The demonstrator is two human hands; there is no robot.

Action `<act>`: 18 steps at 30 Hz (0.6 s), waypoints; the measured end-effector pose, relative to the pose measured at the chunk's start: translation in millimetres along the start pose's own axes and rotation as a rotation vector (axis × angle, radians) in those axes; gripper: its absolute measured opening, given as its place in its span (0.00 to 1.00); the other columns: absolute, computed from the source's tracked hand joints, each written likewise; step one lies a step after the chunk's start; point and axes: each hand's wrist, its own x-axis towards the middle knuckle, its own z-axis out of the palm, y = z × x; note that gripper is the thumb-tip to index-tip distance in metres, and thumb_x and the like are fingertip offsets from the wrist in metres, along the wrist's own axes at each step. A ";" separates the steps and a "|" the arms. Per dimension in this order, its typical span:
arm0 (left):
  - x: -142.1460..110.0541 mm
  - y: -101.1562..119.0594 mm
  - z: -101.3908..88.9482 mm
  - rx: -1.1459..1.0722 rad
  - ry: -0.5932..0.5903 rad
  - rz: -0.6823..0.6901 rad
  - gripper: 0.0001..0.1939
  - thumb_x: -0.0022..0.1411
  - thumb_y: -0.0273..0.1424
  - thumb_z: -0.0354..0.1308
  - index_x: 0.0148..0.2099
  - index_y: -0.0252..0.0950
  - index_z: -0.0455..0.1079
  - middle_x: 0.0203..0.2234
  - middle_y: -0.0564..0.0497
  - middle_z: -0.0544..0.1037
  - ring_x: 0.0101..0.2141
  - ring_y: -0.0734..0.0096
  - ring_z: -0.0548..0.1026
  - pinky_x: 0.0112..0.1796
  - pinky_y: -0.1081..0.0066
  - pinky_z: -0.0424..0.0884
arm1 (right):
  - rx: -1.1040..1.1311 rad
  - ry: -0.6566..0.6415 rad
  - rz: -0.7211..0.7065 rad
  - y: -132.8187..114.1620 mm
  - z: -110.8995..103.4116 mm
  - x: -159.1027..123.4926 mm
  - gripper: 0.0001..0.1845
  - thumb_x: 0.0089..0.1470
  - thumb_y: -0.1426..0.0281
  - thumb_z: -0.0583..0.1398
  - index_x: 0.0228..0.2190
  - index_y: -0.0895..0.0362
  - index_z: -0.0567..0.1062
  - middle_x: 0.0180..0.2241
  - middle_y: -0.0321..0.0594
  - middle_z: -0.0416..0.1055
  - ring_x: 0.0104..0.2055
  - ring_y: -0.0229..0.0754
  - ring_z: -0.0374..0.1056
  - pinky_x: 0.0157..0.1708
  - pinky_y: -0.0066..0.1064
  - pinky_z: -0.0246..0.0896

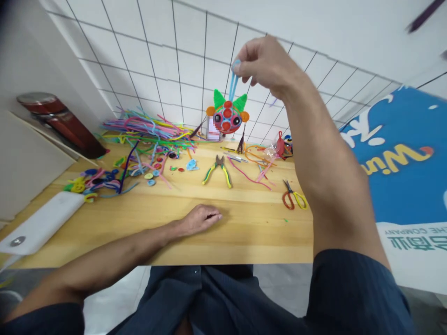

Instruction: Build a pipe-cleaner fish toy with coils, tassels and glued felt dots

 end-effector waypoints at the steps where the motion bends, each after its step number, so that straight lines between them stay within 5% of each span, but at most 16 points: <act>1: 0.0 -0.2 -0.1 -0.007 -0.007 -0.005 0.24 0.77 0.37 0.48 0.27 0.35 0.67 0.20 0.53 0.70 0.23 0.73 0.68 0.29 0.73 0.60 | 0.013 -0.016 -0.003 0.6 2.2 -3.5 0.07 0.49 0.77 0.67 0.24 0.55 0.78 0.19 0.27 0.70 0.24 0.30 0.66 0.24 0.28 0.54; 11: 1.1 6.6 -5.2 0.027 -0.071 -0.065 0.22 0.76 0.36 0.49 0.28 0.36 0.67 0.21 0.53 0.72 0.24 0.72 0.69 0.30 0.72 0.60 | 0.102 -0.074 0.009 15.1 22.9 -25.2 0.08 0.53 0.84 0.66 0.27 0.61 0.78 0.20 0.28 0.71 0.25 0.30 0.66 0.24 0.26 0.54; 18: 22.8 26.1 5.8 0.066 -0.183 0.061 0.20 0.77 0.34 0.50 0.30 0.36 0.70 0.23 0.52 0.76 0.26 0.72 0.73 0.31 0.71 0.63 | 0.160 -0.090 -0.014 31.7 29.5 -25.8 0.08 0.54 0.83 0.65 0.27 0.61 0.78 0.22 0.31 0.72 0.26 0.31 0.67 0.24 0.26 0.52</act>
